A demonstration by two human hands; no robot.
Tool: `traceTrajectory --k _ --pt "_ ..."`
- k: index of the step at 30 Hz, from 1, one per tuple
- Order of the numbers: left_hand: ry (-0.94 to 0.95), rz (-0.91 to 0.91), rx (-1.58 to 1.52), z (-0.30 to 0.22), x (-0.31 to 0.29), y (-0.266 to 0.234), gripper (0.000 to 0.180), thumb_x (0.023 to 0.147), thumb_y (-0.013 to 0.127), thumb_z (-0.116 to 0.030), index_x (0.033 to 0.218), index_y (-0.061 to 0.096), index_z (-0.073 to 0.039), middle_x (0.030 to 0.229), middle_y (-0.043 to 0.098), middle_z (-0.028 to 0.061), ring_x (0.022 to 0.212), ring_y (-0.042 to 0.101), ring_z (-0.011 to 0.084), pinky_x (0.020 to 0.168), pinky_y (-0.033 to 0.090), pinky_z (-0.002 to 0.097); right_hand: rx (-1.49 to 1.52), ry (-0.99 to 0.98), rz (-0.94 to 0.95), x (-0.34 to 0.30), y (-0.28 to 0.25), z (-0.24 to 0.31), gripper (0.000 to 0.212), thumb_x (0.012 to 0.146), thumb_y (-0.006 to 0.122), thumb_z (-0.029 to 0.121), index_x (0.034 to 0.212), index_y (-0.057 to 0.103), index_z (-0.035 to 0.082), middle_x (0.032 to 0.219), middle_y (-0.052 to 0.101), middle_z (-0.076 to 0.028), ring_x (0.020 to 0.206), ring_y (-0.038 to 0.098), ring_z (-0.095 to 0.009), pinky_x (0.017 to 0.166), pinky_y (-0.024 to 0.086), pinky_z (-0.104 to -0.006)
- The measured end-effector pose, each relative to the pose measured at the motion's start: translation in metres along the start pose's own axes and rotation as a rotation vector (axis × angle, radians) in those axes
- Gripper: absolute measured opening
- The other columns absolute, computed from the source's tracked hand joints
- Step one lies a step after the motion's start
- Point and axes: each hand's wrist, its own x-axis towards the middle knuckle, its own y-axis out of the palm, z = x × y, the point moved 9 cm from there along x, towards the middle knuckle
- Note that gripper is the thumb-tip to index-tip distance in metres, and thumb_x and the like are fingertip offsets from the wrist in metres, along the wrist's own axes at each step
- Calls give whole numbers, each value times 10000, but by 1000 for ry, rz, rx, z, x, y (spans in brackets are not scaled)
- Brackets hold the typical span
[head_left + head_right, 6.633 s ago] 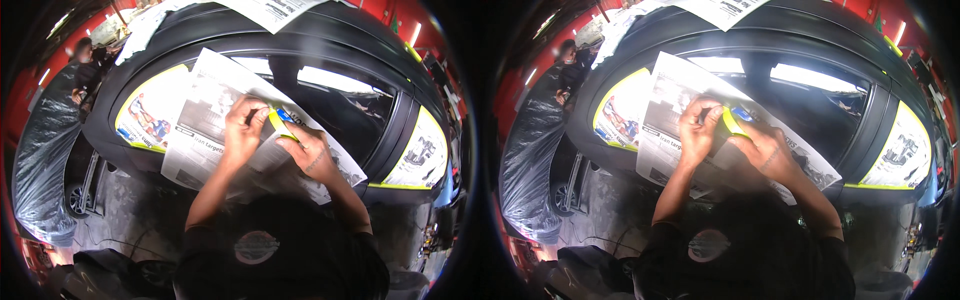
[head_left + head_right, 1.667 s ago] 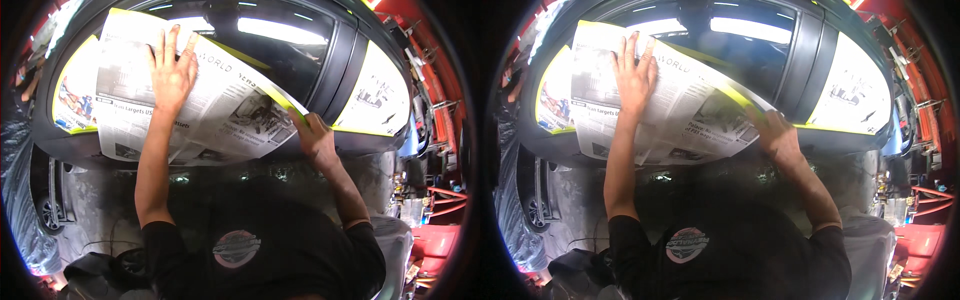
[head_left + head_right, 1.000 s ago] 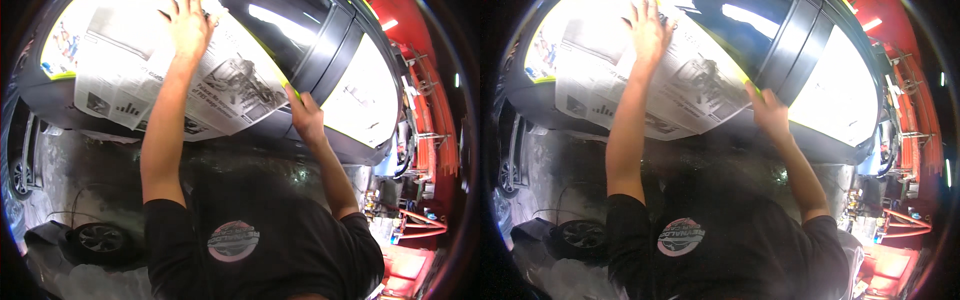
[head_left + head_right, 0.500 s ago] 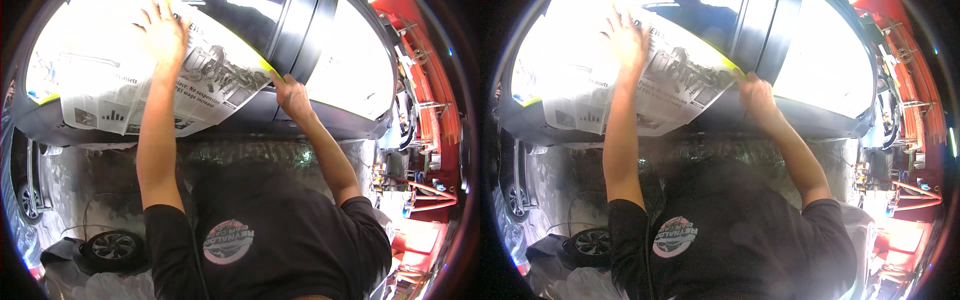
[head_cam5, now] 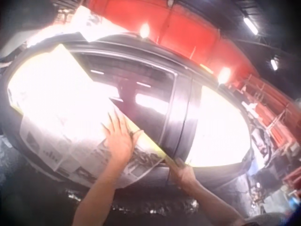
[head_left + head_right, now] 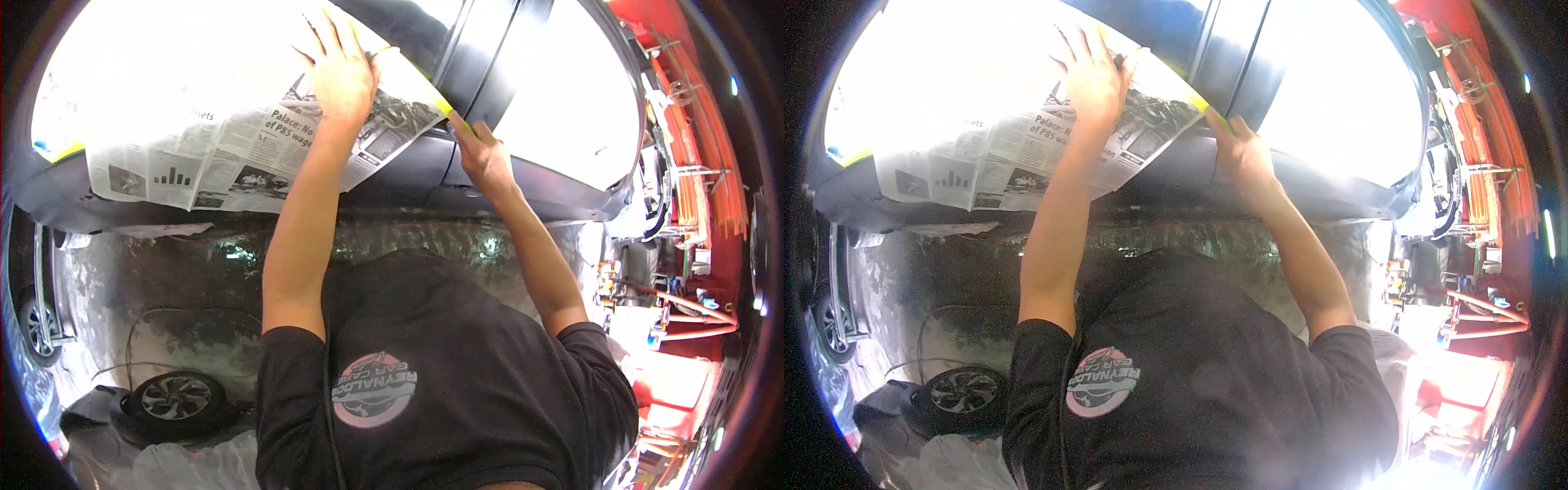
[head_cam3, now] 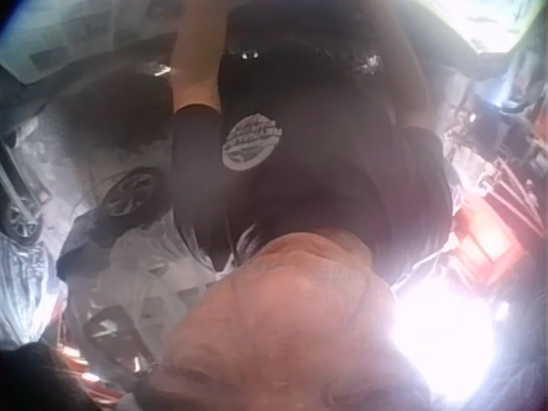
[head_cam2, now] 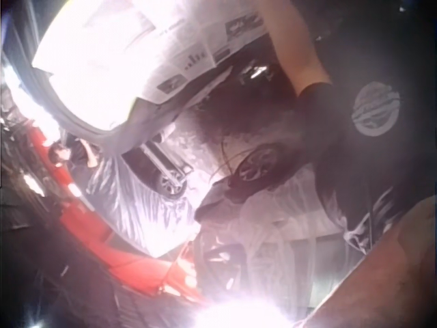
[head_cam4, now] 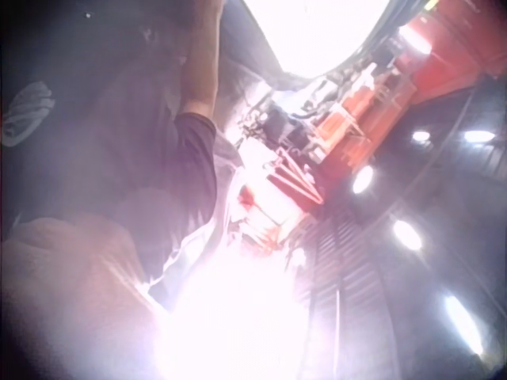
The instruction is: The person places sheets of newspaper onto the roof and side of a black car. They use a roll of bright green tape to secure the newspaper to the vehicle's surface, smoothing the paper and pressing the tape down along the edges and seams to ensure it stays in place.
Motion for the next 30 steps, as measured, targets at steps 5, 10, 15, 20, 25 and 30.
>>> traceTrajectory --k 5,10,15,20,25,30 --pt "-20 22 -31 -1 -2 2 1082 884 650 -731 1554 397 80 1612 364 321 1519 308 514 1198 231 733 9 -159 -208 -50 -17 0 548 885 720 -12 1413 659 122 904 603 -79 707 674 -241 549 565 -381" --pt "-14 -8 -30 -5 -2 0 1118 889 616 -756 1581 358 83 1645 328 322 1513 308 525 1189 246 736 -52 -90 -203 -41 -3 -14 539 906 701 21 1424 636 150 906 608 -89 702 694 -272 553 582 -402" --pt "17 42 -8 -10 -11 9 1125 890 617 -756 1595 335 75 1655 297 333 1525 281 523 1190 237 735 -134 -38 -130 -26 25 -27 490 953 648 92 1437 620 162 879 591 -108 655 673 -308 571 580 -442" --pt "-3 58 -16 -24 -17 5 1108 882 667 -713 1592 341 72 1632 330 332 1527 287 511 1198 216 730 -170 2 27 -18 41 -33 567 941 620 76 1497 528 146 970 606 -144 749 676 -342 663 581 -468" --pt "5 65 -47 -39 -25 -1 1007 874 762 -580 1594 384 12 1608 361 324 1511 327 496 1191 216 731 -180 -16 -55 -15 44 -39 484 966 608 95 1447 610 155 918 616 -126 669 674 -327 604 585 -457" --pt "113 170 -335 -80 -55 0 587 865 793 -423 1278 627 -40 1377 584 255 1304 551 441 1079 395 655 -136 61 18 -12 56 -49 489 983 596 127 1471 587 165 938 620 -121 719 686 -323 645 594 -459"
